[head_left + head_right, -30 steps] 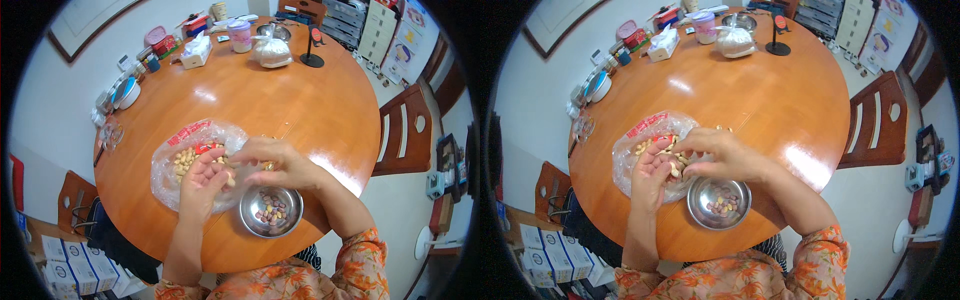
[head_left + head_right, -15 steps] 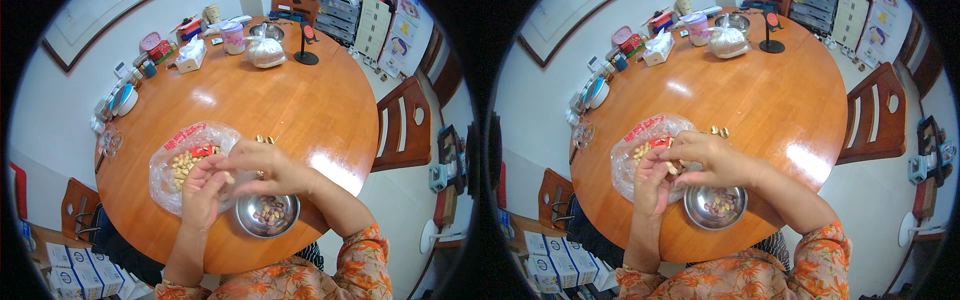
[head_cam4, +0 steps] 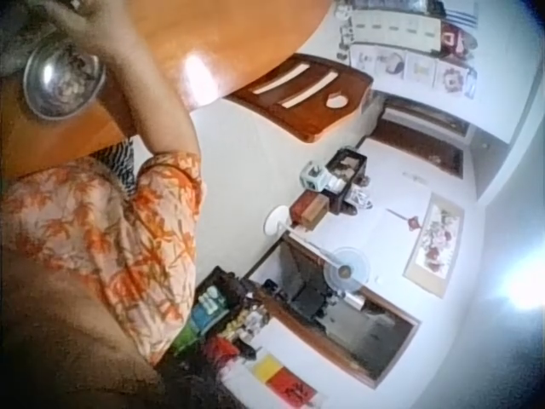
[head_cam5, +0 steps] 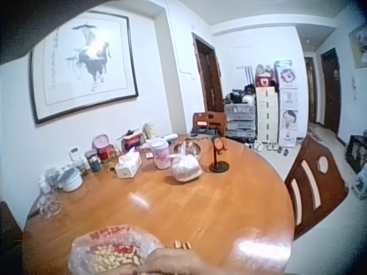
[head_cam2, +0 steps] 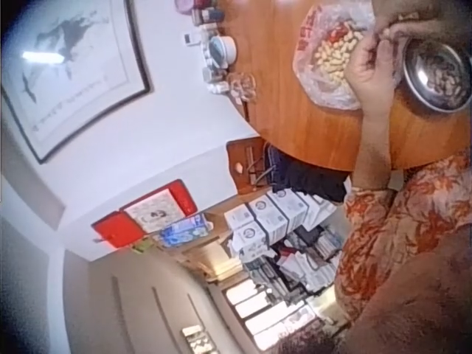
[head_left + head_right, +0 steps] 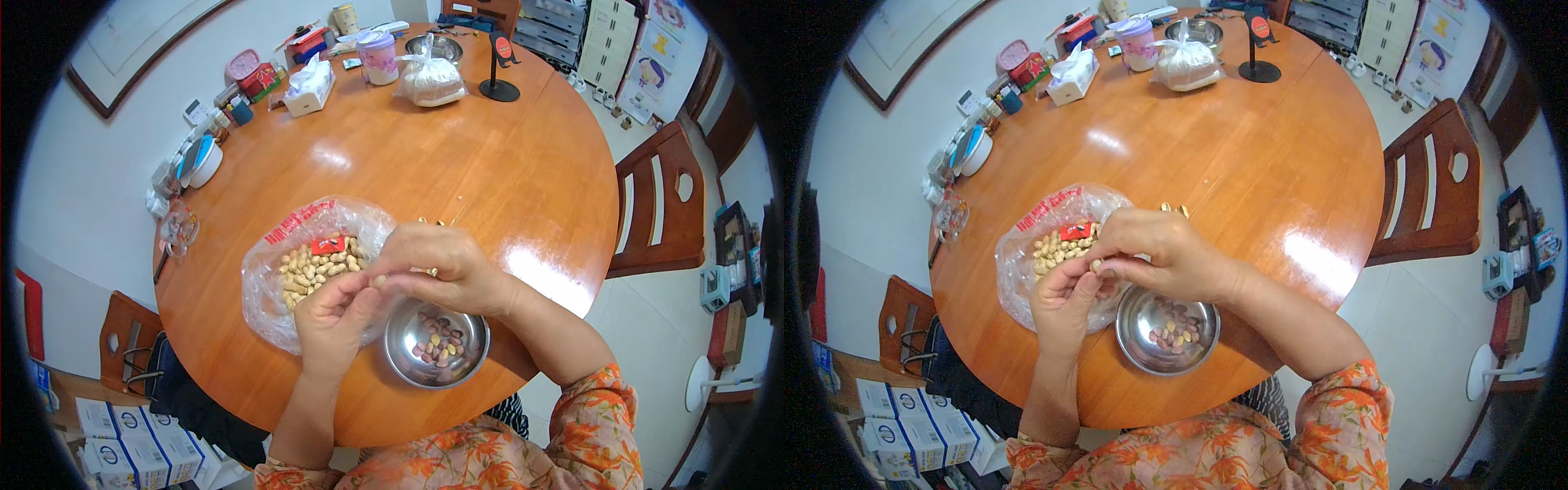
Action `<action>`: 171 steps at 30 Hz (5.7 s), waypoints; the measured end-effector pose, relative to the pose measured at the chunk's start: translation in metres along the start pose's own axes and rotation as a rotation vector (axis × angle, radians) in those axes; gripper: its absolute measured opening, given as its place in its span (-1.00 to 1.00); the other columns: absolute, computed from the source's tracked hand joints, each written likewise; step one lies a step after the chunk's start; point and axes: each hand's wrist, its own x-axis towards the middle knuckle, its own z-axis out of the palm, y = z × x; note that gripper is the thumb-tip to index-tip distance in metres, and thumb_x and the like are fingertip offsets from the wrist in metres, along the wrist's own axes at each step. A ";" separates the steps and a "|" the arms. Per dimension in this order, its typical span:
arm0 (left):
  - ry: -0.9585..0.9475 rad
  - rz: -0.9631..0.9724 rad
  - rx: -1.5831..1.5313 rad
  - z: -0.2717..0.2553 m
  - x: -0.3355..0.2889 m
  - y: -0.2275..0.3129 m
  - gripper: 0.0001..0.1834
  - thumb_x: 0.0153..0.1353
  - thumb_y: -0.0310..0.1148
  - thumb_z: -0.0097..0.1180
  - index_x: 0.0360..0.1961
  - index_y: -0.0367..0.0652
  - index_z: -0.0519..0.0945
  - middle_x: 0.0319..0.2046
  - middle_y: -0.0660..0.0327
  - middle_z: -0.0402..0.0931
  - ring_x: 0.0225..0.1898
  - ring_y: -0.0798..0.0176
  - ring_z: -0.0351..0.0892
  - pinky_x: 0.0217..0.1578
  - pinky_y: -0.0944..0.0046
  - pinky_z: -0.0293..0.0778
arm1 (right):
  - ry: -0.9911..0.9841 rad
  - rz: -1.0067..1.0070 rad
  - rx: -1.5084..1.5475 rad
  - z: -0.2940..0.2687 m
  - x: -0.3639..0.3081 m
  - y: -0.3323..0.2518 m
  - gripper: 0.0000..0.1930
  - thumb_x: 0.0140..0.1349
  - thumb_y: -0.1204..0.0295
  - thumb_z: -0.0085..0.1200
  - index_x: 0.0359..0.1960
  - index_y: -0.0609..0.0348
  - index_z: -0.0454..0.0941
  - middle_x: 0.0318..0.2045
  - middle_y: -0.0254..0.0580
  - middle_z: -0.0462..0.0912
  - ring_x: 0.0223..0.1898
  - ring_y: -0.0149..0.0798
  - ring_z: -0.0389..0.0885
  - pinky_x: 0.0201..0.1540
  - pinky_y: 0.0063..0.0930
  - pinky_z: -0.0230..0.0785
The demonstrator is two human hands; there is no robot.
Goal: Peel roasted peanuts from their shells and place the nuts in a bowl.
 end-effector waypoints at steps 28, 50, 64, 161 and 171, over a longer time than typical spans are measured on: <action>-0.054 0.357 0.714 0.004 0.001 0.009 -0.76 0.42 -0.41 0.04 -0.13 -0.39 0.66 -0.42 0.16 0.64 -0.40 0.37 0.60 -0.34 0.37 0.50 | 0.009 0.083 -0.022 -0.001 -0.006 -0.002 -0.87 0.16 0.56 0.28 -0.24 0.26 0.70 -0.34 -0.10 0.70 -0.29 -0.17 0.69 -0.24 -0.39 0.48; -0.112 -0.118 0.217 0.003 -0.001 0.016 -0.72 0.43 -0.36 0.04 -0.31 -0.32 0.69 -0.47 0.28 0.63 -0.45 0.49 0.52 -0.38 0.44 0.45 | -0.082 0.370 0.280 -0.010 -0.007 0.003 -0.87 0.17 0.55 0.30 -0.25 0.33 0.71 -0.29 -0.19 0.71 -0.21 -0.38 0.65 -0.16 -0.52 0.46; -0.226 -0.188 0.009 -0.003 0.000 0.012 -0.70 0.44 -0.30 0.07 -0.08 -0.37 0.66 -0.33 0.22 0.67 -0.34 0.47 0.55 -0.27 0.46 0.48 | -0.126 0.489 0.620 -0.014 -0.007 0.003 -0.86 0.15 0.61 0.32 -0.24 0.29 0.74 -0.29 -0.22 0.71 -0.18 -0.39 0.63 -0.09 -0.53 0.44; -0.091 -0.289 0.113 -0.006 0.011 0.009 -0.84 0.38 -0.32 0.12 -0.27 -0.19 0.60 -0.46 0.34 0.60 -0.45 0.55 0.49 -0.38 0.52 0.38 | -0.121 0.299 0.178 0.002 -0.004 0.019 -0.87 0.13 0.64 0.24 -0.30 0.24 0.58 -0.23 -0.24 0.60 -0.10 -0.30 0.58 -0.04 -0.46 0.42; -0.112 -0.286 0.098 -0.009 0.015 0.003 -0.76 0.44 -0.27 0.05 -0.26 -0.22 0.61 -0.46 0.35 0.58 -0.42 0.53 0.48 -0.35 0.48 0.39 | -0.110 0.336 0.236 -0.001 -0.005 0.024 -0.89 0.15 0.65 0.23 -0.30 0.24 0.59 -0.23 -0.29 0.57 -0.11 -0.37 0.54 -0.05 -0.50 0.39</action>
